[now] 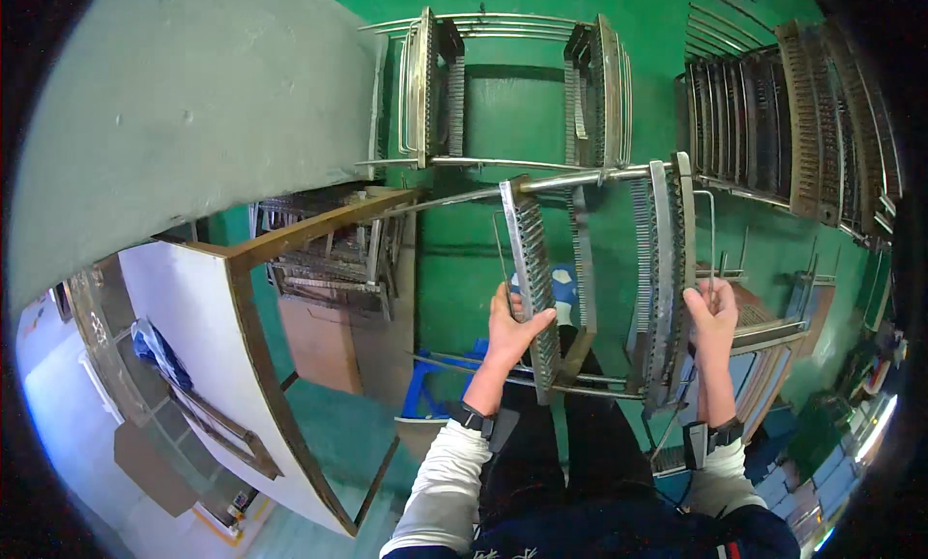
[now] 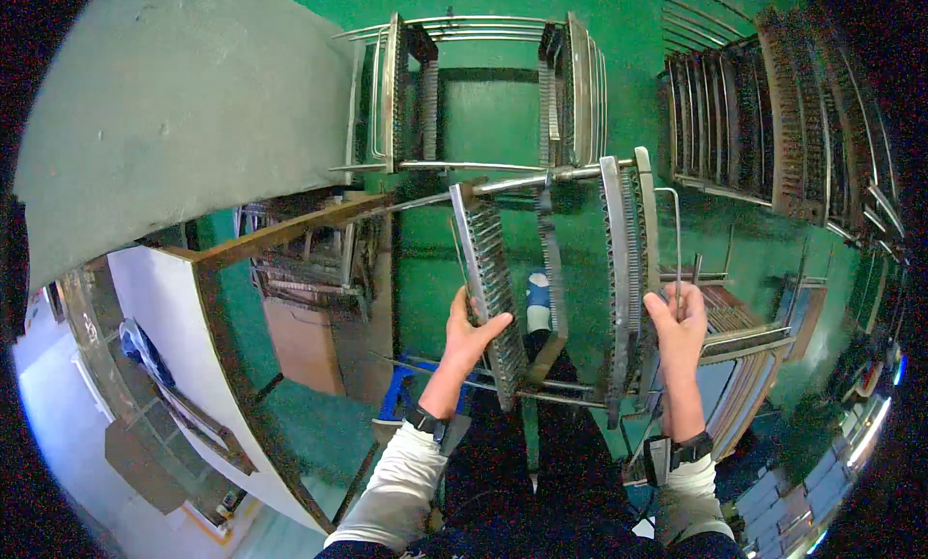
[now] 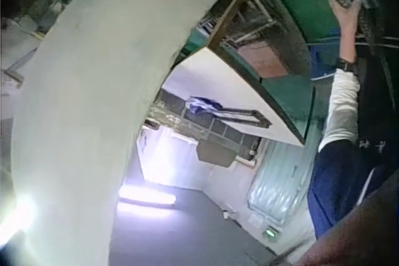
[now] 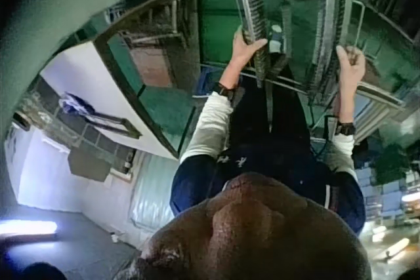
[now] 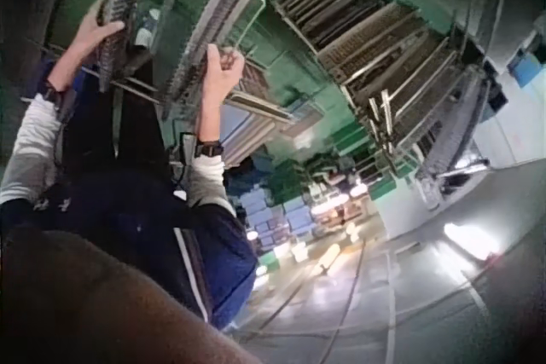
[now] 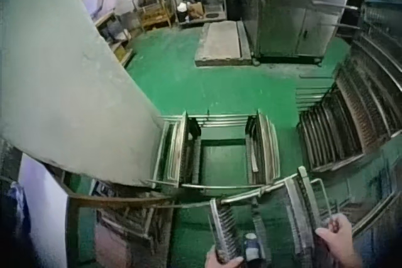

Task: The recorder takes green panels from a machine, places them into metal drying racks, and then organizes and moves the racks across the floor.

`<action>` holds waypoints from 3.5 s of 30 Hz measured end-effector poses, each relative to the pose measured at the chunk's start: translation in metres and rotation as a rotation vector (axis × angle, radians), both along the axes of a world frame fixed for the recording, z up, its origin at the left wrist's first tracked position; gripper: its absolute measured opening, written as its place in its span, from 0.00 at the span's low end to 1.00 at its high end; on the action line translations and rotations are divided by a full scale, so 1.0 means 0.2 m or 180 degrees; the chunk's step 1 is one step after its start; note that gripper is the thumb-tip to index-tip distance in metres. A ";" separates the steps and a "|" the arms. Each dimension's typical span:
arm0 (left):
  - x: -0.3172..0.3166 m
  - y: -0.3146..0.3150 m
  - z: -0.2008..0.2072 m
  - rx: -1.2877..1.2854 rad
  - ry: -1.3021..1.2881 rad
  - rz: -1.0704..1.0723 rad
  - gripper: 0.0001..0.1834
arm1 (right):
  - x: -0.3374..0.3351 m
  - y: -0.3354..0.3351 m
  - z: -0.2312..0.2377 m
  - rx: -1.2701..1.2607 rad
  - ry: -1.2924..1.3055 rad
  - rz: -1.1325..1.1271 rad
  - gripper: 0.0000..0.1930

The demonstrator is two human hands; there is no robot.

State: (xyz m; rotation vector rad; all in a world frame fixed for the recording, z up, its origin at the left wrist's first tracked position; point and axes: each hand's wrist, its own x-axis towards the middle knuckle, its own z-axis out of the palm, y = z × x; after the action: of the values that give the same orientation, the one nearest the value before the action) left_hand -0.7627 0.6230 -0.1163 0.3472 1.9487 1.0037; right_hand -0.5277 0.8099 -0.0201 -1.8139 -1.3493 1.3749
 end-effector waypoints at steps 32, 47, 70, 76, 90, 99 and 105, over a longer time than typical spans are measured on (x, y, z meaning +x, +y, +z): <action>-0.43 1.28 0.39 0.0124 0.0749 -0.0238 0.53 | -0.29 0.86 0.23 0.0711 -0.0393 -0.0350 0.26; -0.89 1.65 0.35 0.0042 0.1669 -0.0514 0.50 | -0.71 1.13 0.03 0.0139 -0.0417 -0.0175 0.27; -1.13 1.62 0.04 -0.0493 0.1772 -0.0667 0.52 | -0.99 1.25 -0.63 -0.0409 0.0169 -0.0565 0.34; -1.12 1.64 0.03 -0.0465 0.2050 -0.0616 0.50 | -1.02 1.32 -0.63 -0.0199 0.0156 -0.0585 0.35; -1.24 1.54 -0.17 0.0231 0.0319 0.0608 0.17 | -1.12 1.22 -0.54 0.0573 -0.1183 0.0403 0.50; -1.26 1.55 -0.16 0.0176 0.0537 0.0343 0.16 | -1.12 1.20 -0.51 0.0744 -0.1486 0.0434 0.47; -1.24 1.55 -0.06 0.0079 0.0456 0.0352 0.16 | -1.08 1.25 -0.48 0.0375 -0.1163 0.0369 0.50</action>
State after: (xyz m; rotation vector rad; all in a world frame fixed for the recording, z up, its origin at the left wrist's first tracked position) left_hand -1.0107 0.9321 -0.1292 0.3363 2.1049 1.1009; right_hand -0.7430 1.0592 -0.1160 -1.9988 -1.7043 1.0233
